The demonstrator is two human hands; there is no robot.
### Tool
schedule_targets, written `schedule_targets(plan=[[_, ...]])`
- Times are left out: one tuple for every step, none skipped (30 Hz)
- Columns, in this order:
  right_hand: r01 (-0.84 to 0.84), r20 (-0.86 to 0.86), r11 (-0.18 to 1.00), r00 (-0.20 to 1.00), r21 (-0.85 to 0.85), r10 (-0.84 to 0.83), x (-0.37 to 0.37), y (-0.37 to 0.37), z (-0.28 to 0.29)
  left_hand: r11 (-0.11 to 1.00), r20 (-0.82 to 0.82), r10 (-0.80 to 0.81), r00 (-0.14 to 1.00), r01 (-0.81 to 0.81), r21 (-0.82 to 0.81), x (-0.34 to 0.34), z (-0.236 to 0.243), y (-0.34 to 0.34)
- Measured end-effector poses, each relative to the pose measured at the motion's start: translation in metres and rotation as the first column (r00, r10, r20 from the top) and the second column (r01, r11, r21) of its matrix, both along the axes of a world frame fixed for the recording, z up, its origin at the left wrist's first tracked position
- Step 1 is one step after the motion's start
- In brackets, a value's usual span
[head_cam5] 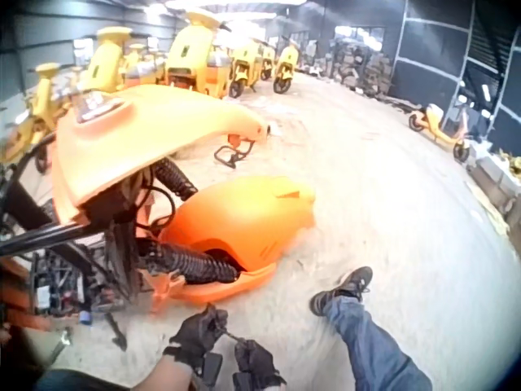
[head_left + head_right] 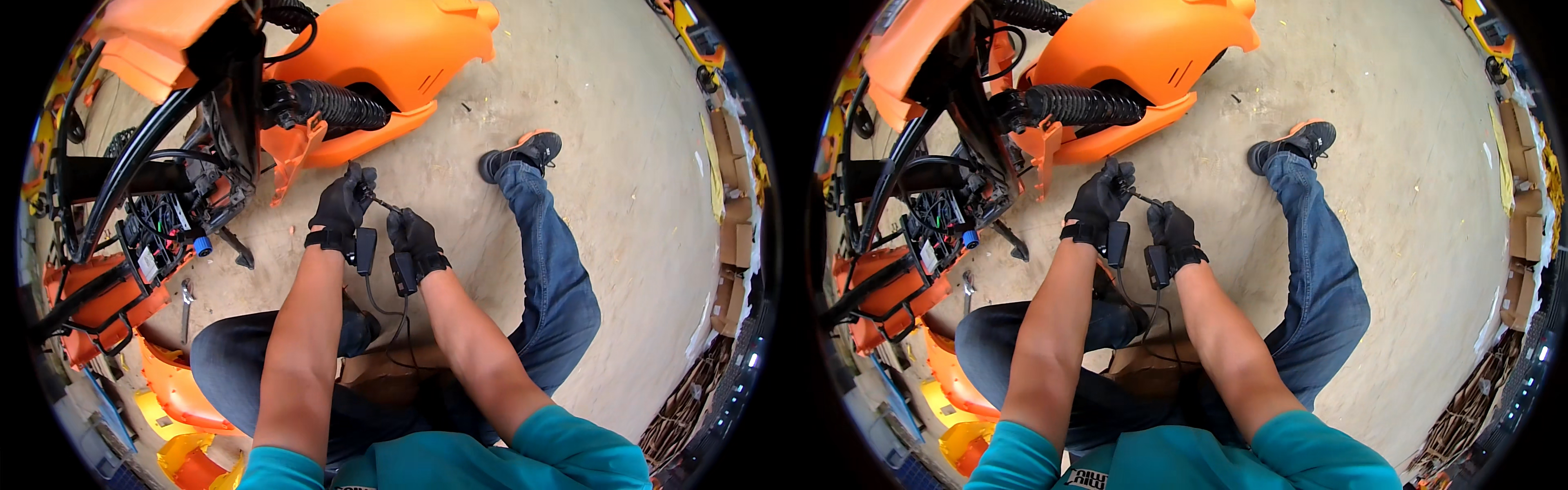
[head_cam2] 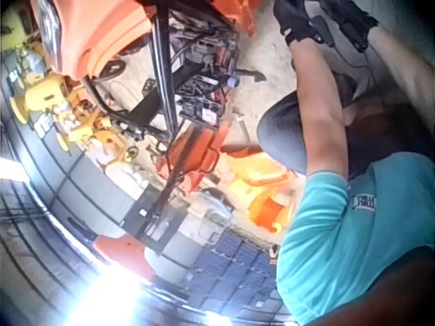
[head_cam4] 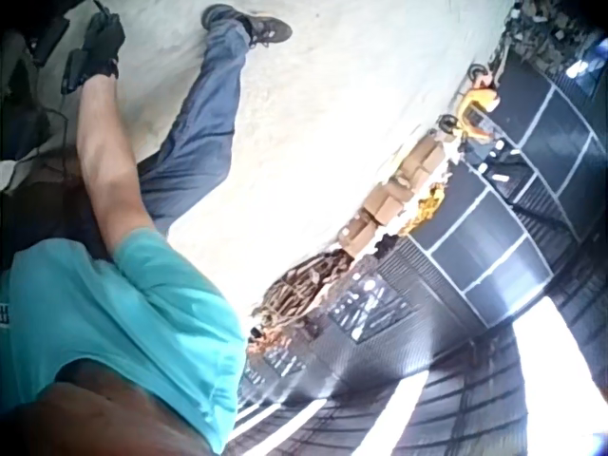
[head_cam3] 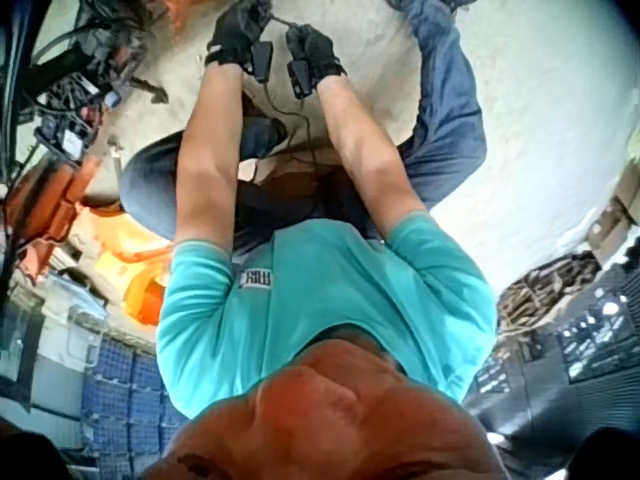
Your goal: The person uses a screwdriver to manipulate a small component on the side of an orange scooter, then handles a small black part near the frame by hand.
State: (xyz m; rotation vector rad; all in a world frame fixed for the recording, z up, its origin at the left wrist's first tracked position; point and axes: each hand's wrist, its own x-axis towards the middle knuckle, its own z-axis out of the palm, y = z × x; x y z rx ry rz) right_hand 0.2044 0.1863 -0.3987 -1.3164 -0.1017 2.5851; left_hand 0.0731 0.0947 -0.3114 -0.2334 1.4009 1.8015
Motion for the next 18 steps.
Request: schedule_targets(plan=[[-0.16, 0.096, 0.87, 0.987, 0.466, 0.13, 0.006, 0.007, -0.021, 0.998, -0.091, -0.063, 0.994, 0.063, -0.002, 0.001, 0.003, 0.009], [-0.309, 0.256, 0.503, 0.951, 0.807, 0.174, 0.017, 0.026, -0.057, 0.99, -0.183, -0.135, 0.974, 0.14, 0.015, 0.004, 0.006, 0.029], [-0.356, 0.297, 0.404, 0.933, 0.842, 0.204, 0.019, 0.025, -0.065, 0.994, -0.096, -0.097, 0.991, 0.102, 0.049, 0.002, 0.004, 0.03], [-0.391, 0.335, 0.299, 0.916, 0.87, 0.222, 0.019, 0.024, -0.069, 0.995, -0.011, -0.059, 0.998, 0.06, 0.082, -0.002, 0.005, 0.032], [-0.356, 0.237, 0.552, 0.931, 0.754, 0.276, 0.017, 0.013, -0.053, 0.996, 0.082, -0.004, 0.997, -0.004, 0.093, -0.004, 0.0, 0.023], [-0.311, 0.153, 0.737, 0.949, 0.6, 0.276, 0.014, 0.003, -0.036, 0.997, 0.085, 0.008, 0.996, -0.015, 0.082, -0.005, -0.004, 0.015], [-0.247, 0.096, 0.878, 0.969, 0.409, 0.228, 0.013, -0.002, -0.018, 0.997, 0.089, 0.015, 0.996, -0.023, 0.079, -0.004, -0.005, 0.01], [-0.156, 0.075, 0.957, 0.987, 0.244, 0.142, 0.008, -0.002, -0.008, 0.996, 0.092, 0.011, 0.996, -0.019, 0.087, -0.003, -0.002, 0.013], [-0.055, 0.069, 0.996, 0.996, 0.068, 0.05, 0.003, -0.001, 0.001, 0.997, 0.09, 0.012, 0.996, -0.018, 0.076, -0.004, 0.0, 0.016], [-0.077, 0.051, 0.996, 0.996, 0.05, 0.074, -0.001, -0.002, 0.01, 0.998, 0.087, 0.013, 0.996, -0.017, 0.055, -0.005, 0.004, 0.018], [-0.095, 0.04, 0.995, 0.995, 0.033, 0.094, 0.0, -0.002, 0.014, 0.999, 0.092, 0.01, 0.996, -0.013, 0.036, -0.003, 0.004, 0.02], [-0.113, 0.028, 0.994, 0.993, 0.014, 0.113, 0.0, -0.003, 0.017, 1.0, 0.091, 0.012, 0.996, -0.014, 0.026, -0.005, 0.002, 0.02], [-0.241, 0.07, 0.921, 0.971, 0.307, 0.231, 0.003, -0.013, 0.016, 0.999, 0.101, -0.004, 0.995, 0.0, 0.037, -0.009, -0.007, 0.015], [-0.143, 0.032, 0.982, 0.99, 0.124, 0.14, 0.001, -0.012, 0.017, 0.998, 0.126, -0.005, 0.992, -0.002, 0.055, -0.008, -0.007, 0.018], [-0.037, 0.008, 0.997, 0.999, -0.065, 0.037, -0.002, -0.012, 0.017, 0.997, 0.151, -0.006, 0.989, -0.005, 0.071, -0.008, -0.007, 0.02], [-0.006, -0.009, 0.994, 1.0, -0.106, 0.005, -0.005, -0.017, 0.017, 0.999, 0.183, 0.0, 0.983, -0.008, 0.04, -0.009, -0.006, 0.019], [0.029, -0.03, 0.99, 0.999, -0.139, -0.033, -0.007, -0.019, 0.012, 0.999, 0.174, -0.014, 0.985, 0.006, 0.051, -0.01, -0.005, 0.02], [-0.014, -0.04, 0.998, 0.999, -0.059, 0.012, -0.007, -0.022, 0.007, 0.997, 0.165, -0.034, 0.986, 0.023, 0.067, -0.009, -0.003, 0.021]])
